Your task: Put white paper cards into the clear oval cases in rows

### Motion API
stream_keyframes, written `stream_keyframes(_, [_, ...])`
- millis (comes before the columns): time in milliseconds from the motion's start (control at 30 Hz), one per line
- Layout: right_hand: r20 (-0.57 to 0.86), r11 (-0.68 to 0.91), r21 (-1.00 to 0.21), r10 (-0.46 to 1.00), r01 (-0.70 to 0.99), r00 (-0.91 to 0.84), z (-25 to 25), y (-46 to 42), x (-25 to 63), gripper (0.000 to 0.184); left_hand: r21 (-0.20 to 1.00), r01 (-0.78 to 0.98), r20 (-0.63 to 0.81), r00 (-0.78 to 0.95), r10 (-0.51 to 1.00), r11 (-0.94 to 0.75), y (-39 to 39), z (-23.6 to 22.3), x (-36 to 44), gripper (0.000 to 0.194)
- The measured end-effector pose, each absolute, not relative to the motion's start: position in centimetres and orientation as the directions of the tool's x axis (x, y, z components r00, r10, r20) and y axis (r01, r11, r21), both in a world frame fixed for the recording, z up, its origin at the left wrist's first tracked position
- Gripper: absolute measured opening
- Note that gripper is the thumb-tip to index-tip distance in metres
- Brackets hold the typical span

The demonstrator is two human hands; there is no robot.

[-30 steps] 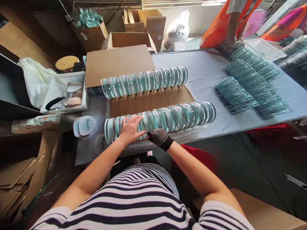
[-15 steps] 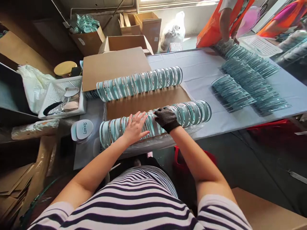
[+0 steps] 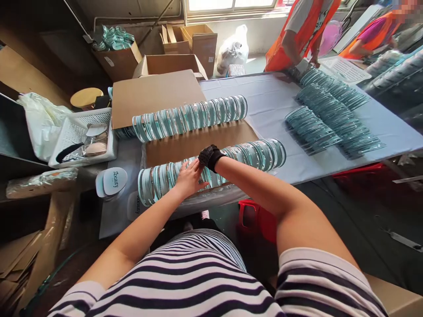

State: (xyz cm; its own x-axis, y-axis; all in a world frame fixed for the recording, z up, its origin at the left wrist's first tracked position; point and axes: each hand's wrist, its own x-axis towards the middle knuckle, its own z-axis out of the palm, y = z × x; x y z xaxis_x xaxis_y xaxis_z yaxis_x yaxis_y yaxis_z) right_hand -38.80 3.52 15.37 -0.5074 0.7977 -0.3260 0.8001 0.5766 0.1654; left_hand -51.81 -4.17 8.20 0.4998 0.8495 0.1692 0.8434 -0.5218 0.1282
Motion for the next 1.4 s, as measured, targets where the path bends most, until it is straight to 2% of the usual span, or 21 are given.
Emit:
stream_keyframes(133, [-0.295,0.59,0.179,0.796,0.788,-0.529,15.3,3.6,-37.6,0.034,0.134,0.836,0.177,0.508,0.843,-0.532,-4.2,7.9,-51.9,0.077])
stream_keyframes(267, [-0.147,0.551,0.183,0.834,0.814,-0.531,14.1,1.7,-35.3,0.037,0.13,0.849,0.151,0.494,0.856,-0.512,-4.3,8.1,-52.0,0.078])
stream_keyframes(367, [-0.063,0.493,0.183,0.869,0.851,-0.49,12.1,-1.5,-33.8,0.04,0.133,0.848,0.146,0.495,0.857,-0.513,-4.2,8.2,-52.0,0.075])
stream_keyframes(500, [0.023,0.403,0.105,0.913,0.909,-0.407,8.0,-6.2,-32.6,0.038,0.147,0.84,0.155,0.502,0.851,-0.522,-4.1,8.1,-52.1,0.077])
stream_keyframes(567, [0.009,0.348,0.064,0.937,0.935,-0.349,5.5,-7.9,-32.5,0.038,0.156,0.837,0.162,0.502,0.85,-0.524,-4.1,8.1,-52.1,0.076])
stream_keyframes(633, [-0.063,0.315,0.025,0.948,0.949,-0.312,2.9,-9.3,-32.4,0.04,0.16,0.838,0.166,0.498,0.851,-0.522,-4.1,8.2,-52.2,0.075])
stream_keyframes(767, [-0.162,0.378,-0.044,0.91,0.925,-0.38,-0.1,-11.1,-31.6,0.035,0.157,0.845,0.157,0.491,0.857,-0.512,-4.3,8.7,-52.4,0.076])
stream_keyframes(867, [-0.092,0.429,-0.077,0.896,0.9,-0.435,1.7,-10.2,-29.6,0.033,0.165,0.858,0.139,0.468,0.873,-0.486,-4.6,9.4,-51.9,0.073])
stream_keyframes(1000, [0.121,0.352,-0.101,0.933,0.931,-0.339,9.2,-3.9,-26.8,0.038,0.176,0.88,0.181,0.411,0.893,-0.441,-4.4,9.9,-48.6,0.073])
stream_keyframes(1067, [0.054,0.446,-0.065,0.895,0.893,-0.443,12.8,0.6,-26.8,0.033,0.179,0.893,0.178,0.383,0.907,-0.412,-3.9,9.7,-46.4,0.074])
stream_keyframes(1200, [-0.336,0.596,0.031,0.762,0.802,-0.553,15.9,7.7,-29.6,0.03,0.197,0.932,0.118,0.286,0.951,-0.305,-3.0,9.0,-43.7,0.068])
stream_keyframes(1267, [-0.455,0.695,0.046,0.654,0.717,-0.605,15.9,9.2,-31.2,0.031,0.203,0.94,0.093,0.26,0.961,-0.274,-2.9,9.0,-43.5,0.068])
stream_keyframes(1333, [-0.488,0.76,0.069,0.591,0.647,-0.642,15.7,9.6,-32.2,0.03,0.205,0.943,0.05,0.258,0.965,-0.263,-2.9,9.3,-43.8,0.078])
stream_keyframes(1400, [-0.441,0.777,0.094,0.593,0.622,-0.674,15.6,9.3,-32.1,0.026,0.21,0.939,-0.011,0.28,0.96,-0.272,-3.0,9.7,-44.1,0.091])
